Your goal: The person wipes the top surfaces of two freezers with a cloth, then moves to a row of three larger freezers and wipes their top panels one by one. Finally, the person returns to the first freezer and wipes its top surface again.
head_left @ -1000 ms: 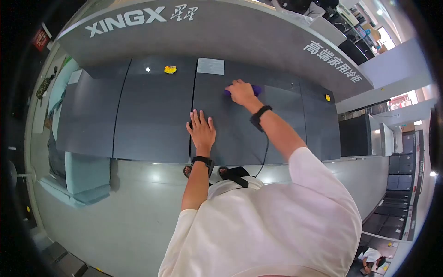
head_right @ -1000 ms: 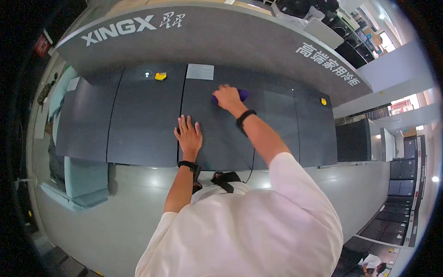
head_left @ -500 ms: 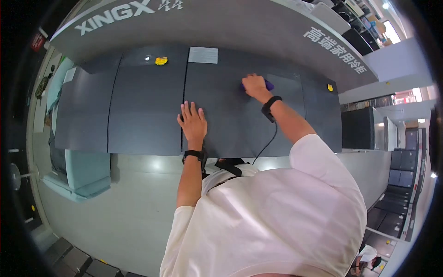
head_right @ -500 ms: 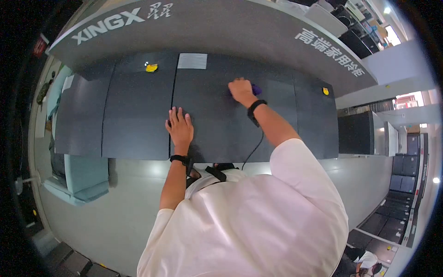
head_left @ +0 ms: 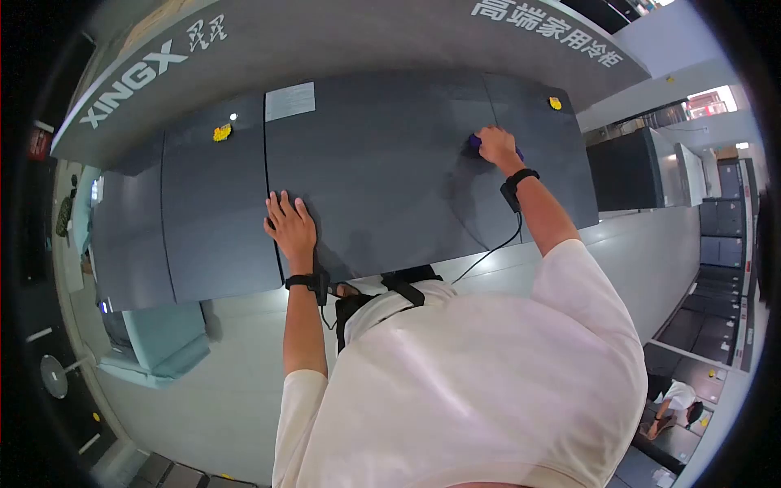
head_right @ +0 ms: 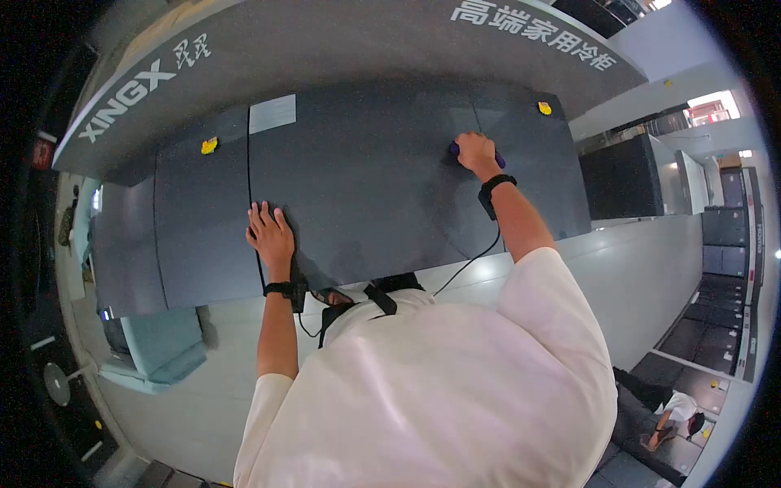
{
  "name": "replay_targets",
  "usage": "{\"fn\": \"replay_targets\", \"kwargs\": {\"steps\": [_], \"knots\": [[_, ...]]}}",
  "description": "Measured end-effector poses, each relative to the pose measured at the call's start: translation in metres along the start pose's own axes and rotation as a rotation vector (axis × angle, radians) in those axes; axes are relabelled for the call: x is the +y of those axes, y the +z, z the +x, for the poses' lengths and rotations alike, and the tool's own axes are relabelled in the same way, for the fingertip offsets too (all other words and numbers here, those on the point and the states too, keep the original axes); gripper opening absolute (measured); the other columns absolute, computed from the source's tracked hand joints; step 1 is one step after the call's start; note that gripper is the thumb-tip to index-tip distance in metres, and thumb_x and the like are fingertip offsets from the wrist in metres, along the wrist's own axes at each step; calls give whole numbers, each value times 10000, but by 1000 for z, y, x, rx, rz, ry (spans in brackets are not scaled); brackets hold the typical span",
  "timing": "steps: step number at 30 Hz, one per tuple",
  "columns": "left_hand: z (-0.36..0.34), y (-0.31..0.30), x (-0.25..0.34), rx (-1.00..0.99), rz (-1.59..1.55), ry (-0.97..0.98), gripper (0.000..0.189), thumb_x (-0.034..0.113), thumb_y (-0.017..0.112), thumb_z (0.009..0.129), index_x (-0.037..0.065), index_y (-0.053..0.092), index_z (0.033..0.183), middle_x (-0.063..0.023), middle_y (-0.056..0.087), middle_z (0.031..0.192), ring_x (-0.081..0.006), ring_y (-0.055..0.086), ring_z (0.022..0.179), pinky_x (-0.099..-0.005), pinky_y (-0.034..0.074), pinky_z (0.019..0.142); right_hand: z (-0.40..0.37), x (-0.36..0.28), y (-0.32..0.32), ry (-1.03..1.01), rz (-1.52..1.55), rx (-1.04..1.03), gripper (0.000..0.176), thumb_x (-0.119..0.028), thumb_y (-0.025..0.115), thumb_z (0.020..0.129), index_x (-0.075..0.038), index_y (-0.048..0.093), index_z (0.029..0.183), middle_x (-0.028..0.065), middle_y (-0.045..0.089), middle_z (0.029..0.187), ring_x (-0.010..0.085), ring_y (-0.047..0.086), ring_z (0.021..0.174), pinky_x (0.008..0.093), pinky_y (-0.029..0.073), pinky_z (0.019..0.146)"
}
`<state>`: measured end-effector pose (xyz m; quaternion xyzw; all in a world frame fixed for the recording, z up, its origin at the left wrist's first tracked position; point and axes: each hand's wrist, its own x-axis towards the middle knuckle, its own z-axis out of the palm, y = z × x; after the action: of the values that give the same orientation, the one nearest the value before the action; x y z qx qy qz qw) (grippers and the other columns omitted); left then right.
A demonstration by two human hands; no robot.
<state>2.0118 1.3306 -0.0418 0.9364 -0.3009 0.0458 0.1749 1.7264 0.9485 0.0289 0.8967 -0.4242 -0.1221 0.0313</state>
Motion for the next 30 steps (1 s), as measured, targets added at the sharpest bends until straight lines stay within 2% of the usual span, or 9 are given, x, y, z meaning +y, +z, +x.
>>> {"fn": "replay_targets", "kwargs": {"steps": [7,9,11,16,20,22,25,28,30], "knots": [[1,2,-3,-20,0,19,501,388,340,1034,64,458,1397,-145,367,1518,-302,290,1437,-560,210,1130,-22,-32,-2,-7,111,24,220,-127,678,744,-87,732,954,139,679,1036,334,644,1036,433,559,814],[-2,4,-6,-17,-10,46,501,387,345,1032,61,458,1396,-145,364,1520,-301,289,1438,-566,208,1126,-51,-77,4,-55,20,76,219,-126,698,726,-56,732,931,144,671,1066,320,638,1035,418,561,803],[2,8,-10,-9,-25,66,499,388,352,1031,67,458,1397,-145,360,1523,-302,290,1438,-570,207,1122,-79,-120,-5,-65,79,-9,290,-119,718,701,-105,712,991,109,632,1109,310,600,1088,432,547,851],[4,22,-31,-38,-143,106,514,431,329,1037,114,440,1426,-159,340,1535,-327,285,1437,-611,210,1101,-151,-235,-14,-251,91,129,215,-162,719,718,-39,732,893,139,638,1029,301,619,1001,386,565,727],[18,-3,-56,-224,-400,146,492,414,351,1037,105,479,1398,-158,395,1507,-323,338,1413,-550,249,1110,-193,-306,5,-233,31,208,275,-151,716,724,-24,687,967,109,605,1023,269,598,988,370,555,699],[28,-12,-80,-307,-501,222,461,373,396,1029,78,510,1364,-156,439,1477,-317,374,1392,-488,281,1116,-199,-317,7,-184,29,215,188,-124,662,762,-20,706,912,116,620,999,269,604,969,356,552,677],[28,-14,-111,-264,-551,467,444,303,413,1031,40,491,1380,-156,453,1467,-331,395,1376,-441,313,1115,-197,-316,6,-153,36,236,151,-97,628,780,-18,713,876,116,626,984,270,607,962,348,548,652],[11,-34,-117,-204,-308,628,445,250,427,1026,17,455,1405,-165,470,1450,-335,416,1359,-435,341,1104,-191,-311,-2,-161,8,234,156,-101,631,778,-20,713,884,116,627,987,268,609,957,349,550,657],[10,-36,-110,-186,-354,576,456,243,423,1026,15,434,1421,-167,475,1444,-337,424,1353,-430,347,1103,-189,-314,-5,-135,-1,212,162,-110,637,776,-24,713,892,118,629,991,267,612,954,350,553,668]]}}
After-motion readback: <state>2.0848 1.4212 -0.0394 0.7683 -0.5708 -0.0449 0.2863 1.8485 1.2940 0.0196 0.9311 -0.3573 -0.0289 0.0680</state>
